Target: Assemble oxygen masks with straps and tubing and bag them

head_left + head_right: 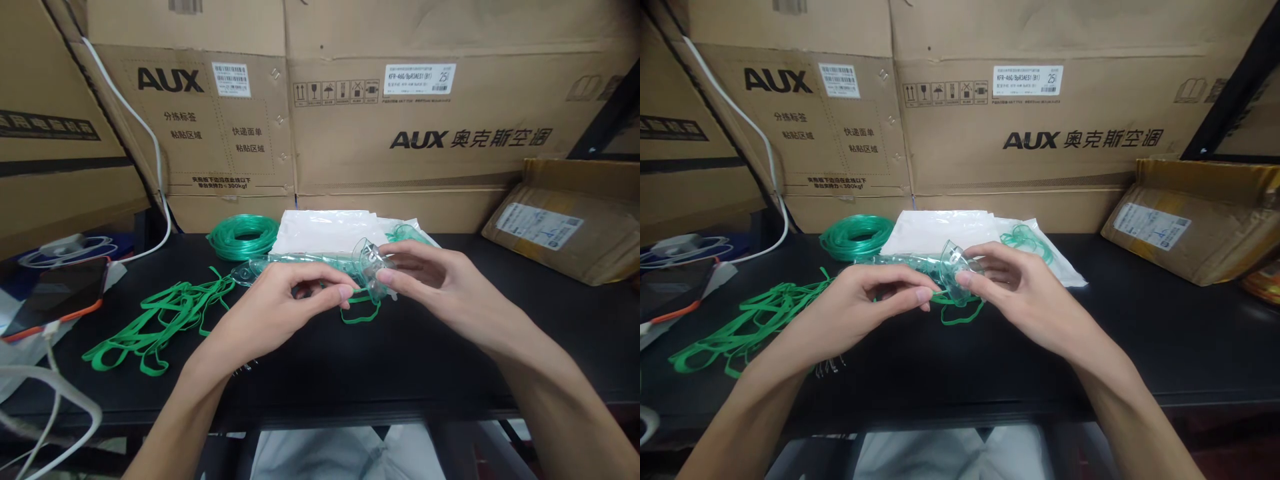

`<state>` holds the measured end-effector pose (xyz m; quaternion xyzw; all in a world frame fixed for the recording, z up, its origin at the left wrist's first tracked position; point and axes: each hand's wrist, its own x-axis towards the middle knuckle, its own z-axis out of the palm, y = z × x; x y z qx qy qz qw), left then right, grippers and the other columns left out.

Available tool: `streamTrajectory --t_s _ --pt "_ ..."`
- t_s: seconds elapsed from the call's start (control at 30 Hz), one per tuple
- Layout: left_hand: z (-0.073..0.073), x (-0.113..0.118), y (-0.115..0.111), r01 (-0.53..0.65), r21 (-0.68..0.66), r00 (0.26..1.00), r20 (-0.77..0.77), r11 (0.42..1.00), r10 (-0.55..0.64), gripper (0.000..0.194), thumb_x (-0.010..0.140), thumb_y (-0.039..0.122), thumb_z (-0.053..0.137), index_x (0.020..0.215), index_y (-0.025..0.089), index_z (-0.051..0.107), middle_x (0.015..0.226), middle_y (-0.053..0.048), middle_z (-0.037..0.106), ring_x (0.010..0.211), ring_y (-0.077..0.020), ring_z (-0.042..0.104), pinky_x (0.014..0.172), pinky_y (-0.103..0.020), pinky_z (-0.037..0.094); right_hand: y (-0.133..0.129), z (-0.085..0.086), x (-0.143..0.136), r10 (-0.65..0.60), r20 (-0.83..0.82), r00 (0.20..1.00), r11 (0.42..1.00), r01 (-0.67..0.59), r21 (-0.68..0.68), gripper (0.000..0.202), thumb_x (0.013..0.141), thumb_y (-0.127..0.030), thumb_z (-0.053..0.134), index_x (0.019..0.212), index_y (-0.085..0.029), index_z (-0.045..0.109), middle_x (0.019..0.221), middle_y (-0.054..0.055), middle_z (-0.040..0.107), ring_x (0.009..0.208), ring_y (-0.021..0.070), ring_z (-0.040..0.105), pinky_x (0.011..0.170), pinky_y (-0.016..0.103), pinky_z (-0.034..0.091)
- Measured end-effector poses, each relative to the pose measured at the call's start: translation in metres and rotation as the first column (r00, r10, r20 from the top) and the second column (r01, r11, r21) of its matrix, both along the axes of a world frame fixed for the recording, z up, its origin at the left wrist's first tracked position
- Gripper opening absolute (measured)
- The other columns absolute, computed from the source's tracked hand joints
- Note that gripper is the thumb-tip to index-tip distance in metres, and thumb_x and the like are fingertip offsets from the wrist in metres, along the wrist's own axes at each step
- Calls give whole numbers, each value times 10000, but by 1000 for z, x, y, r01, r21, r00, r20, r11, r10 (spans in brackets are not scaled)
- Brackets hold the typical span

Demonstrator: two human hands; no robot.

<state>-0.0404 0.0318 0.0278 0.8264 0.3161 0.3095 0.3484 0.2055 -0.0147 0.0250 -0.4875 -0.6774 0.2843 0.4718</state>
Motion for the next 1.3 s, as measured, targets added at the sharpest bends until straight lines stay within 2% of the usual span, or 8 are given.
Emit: streamTrajectory --t_s 0.4,0.57,0.87,1.13,1.3 --pt "0 0 1 -10 -14 999 43 1000 10 192 1000 451 681 998 305 806 935 65 783 911 -165 673 799 -268 454 2 -1 1 21 6 1000 1000 -21 8 313 893 -423 818 1148 -256 749 1162 33 786 1048 247 763 918 351 645" --pt "-2 0 1 -30 0 997 72 1000 30 188 998 458 683 1005 317 808 938 75 781 888 -153 665 767 -260 444 1 -2 2 50 -33 998 999 -50 -9 299 893 -401 825 1136 -261 721 1066 16 798 1006 235 772 893 330 643" --pt "-3 4 3 -49 35 991 128 998 44 182 1010 398 680 982 279 815 919 71 796 884 -139 700 815 -229 467 2 -2 0 90 -112 990 995 -95 -43 285 852 -318 877 1074 -291 699 1018 -36 790 977 163 764 849 190 610" --pt "-3 7 -1 -48 -1 993 106 999 47 159 987 402 710 973 304 836 932 83 816 916 -142 716 834 -215 479 3 -4 2 26 -57 998 999 -24 31 283 869 -357 860 1098 -302 704 1005 -29 792 956 165 764 842 209 619" --pt "-3 8 -1 -29 -58 994 101 998 35 149 976 378 728 1007 292 847 865 78 808 772 -118 651 747 -200 473 3 -3 -3 42 -66 997 999 -42 3 301 836 -330 889 1071 -294 705 1005 -33 786 974 166 762 850 195 614"
